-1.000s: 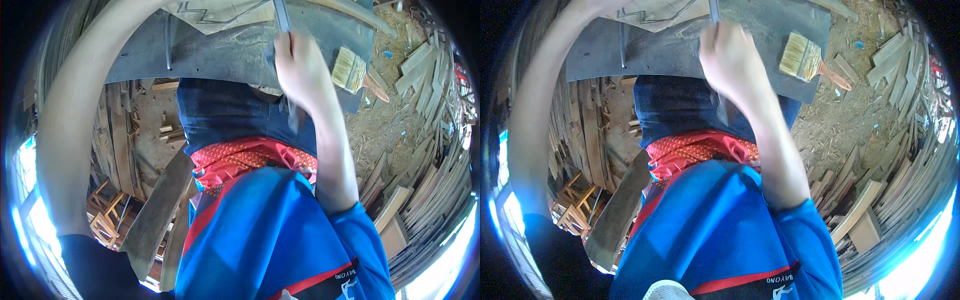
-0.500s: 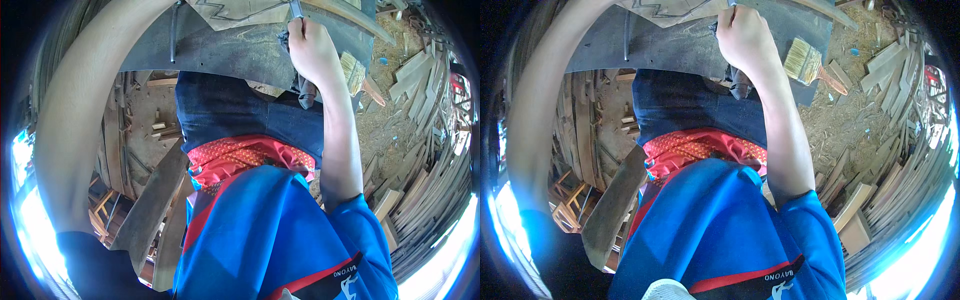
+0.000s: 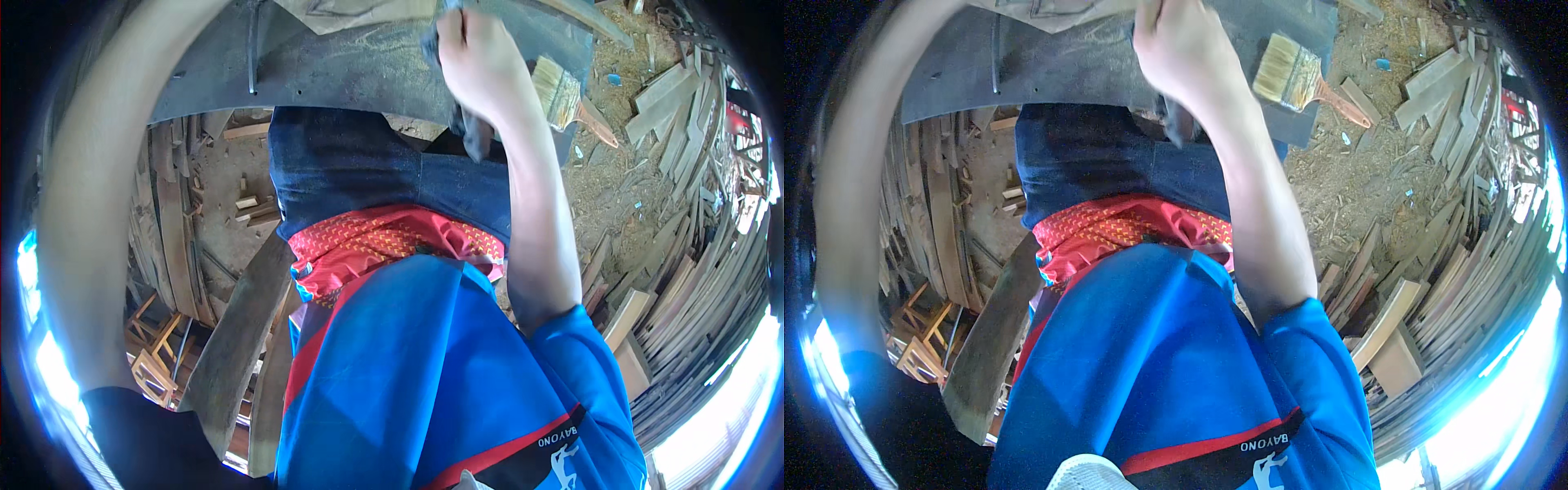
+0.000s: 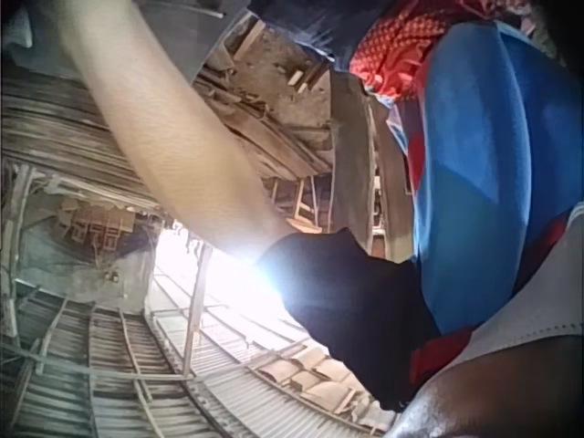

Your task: Use a handsaw to cut a heart shape into a wooden block.

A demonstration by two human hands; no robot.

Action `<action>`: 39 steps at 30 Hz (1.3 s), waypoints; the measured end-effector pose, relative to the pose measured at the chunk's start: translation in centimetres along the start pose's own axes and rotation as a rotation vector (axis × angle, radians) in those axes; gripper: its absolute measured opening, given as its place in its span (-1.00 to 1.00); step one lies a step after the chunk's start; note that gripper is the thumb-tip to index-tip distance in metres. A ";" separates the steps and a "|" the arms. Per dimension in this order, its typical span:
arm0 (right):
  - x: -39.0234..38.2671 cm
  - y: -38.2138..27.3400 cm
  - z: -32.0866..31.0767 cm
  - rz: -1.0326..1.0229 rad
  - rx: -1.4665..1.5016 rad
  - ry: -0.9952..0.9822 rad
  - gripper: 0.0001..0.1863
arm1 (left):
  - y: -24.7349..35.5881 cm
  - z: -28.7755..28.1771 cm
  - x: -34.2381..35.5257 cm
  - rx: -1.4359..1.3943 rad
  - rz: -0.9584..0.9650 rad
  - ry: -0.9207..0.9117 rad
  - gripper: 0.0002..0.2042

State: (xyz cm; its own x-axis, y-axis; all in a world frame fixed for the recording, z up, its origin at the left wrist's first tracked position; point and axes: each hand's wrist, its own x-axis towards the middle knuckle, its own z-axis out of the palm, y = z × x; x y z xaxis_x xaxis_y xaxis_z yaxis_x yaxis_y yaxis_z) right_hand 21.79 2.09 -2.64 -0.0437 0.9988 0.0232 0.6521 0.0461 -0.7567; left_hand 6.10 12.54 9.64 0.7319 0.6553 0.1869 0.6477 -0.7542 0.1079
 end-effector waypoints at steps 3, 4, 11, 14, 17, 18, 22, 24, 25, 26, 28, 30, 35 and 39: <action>-1.7 -2.7 -0.1 0.122 0.090 -0.014 -0.62 | 0.5 -0.8 -2.2 0.063 -0.012 0.004 -0.30; -1.4 -2.3 -0.6 0.133 0.077 -0.006 -0.62 | 1.2 -0.4 -1.4 0.049 0.009 0.015 -0.29; 0.2 -2.5 -0.6 0.261 0.114 -0.095 -0.60 | 1.5 -1.4 -0.9 0.138 -0.199 -0.047 -0.26; -4.0 -2.0 -0.7 0.144 0.100 0.035 -0.71 | 1.5 0.8 0.4 0.078 -0.169 -0.024 -0.26; -5.7 -0.5 -0.8 0.219 0.302 -0.013 -0.69 | 1.6 -0.1 0.2 0.075 -0.172 -0.048 -0.27; -3.8 1.3 -0.8 0.086 0.116 0.021 -0.67 | 1.9 1.2 1.4 0.022 -0.114 -0.048 -0.28; -0.6 -1.8 0.1 0.052 0.133 0.049 -0.64 | 1.3 -2.2 -0.4 0.112 -0.137 -0.031 -0.27; -4.3 -3.1 0.3 0.144 0.097 -0.014 -0.65 | 0.8 -5.5 -2.6 -0.883 -0.137 -0.341 -0.27; -5.8 -1.3 0.1 0.215 0.187 -0.041 -0.66 | -0.5 -2.9 -0.8 -0.911 -0.091 -0.346 -0.27; -5.4 -0.9 -0.2 0.178 0.179 -0.059 -0.65 | -2.2 -1.3 -0.3 -0.865 -0.080 -0.265 -0.26; -2.7 0.4 -0.5 -0.039 0.031 0.040 -0.64 | 1.4 1.2 1.2 0.059 -0.141 -0.050 -0.22; -0.1 -1.6 -1.4 0.346 0.211 -0.077 -0.70 | 1.7 1.3 1.2 0.065 -0.123 -0.052 -0.22; -5.8 -1.9 0.8 0.147 0.239 -0.032 -0.68 | 0.5 -4.8 -1.8 -0.749 -0.124 -0.312 -0.23; 0.8 -3.6 -2.1 0.268 0.245 -0.138 -0.62 | 0.7 -0.5 -0.1 0.071 -0.066 -0.024 -0.25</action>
State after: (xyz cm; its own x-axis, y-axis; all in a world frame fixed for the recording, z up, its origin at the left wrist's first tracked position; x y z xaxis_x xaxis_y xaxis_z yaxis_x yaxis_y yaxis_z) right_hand 21.05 2.79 1.49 -0.0090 0.9622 -0.2722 0.4552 -0.2384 -0.8579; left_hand 6.37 11.97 10.22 0.6916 0.7048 0.1580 0.7073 -0.7052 0.0498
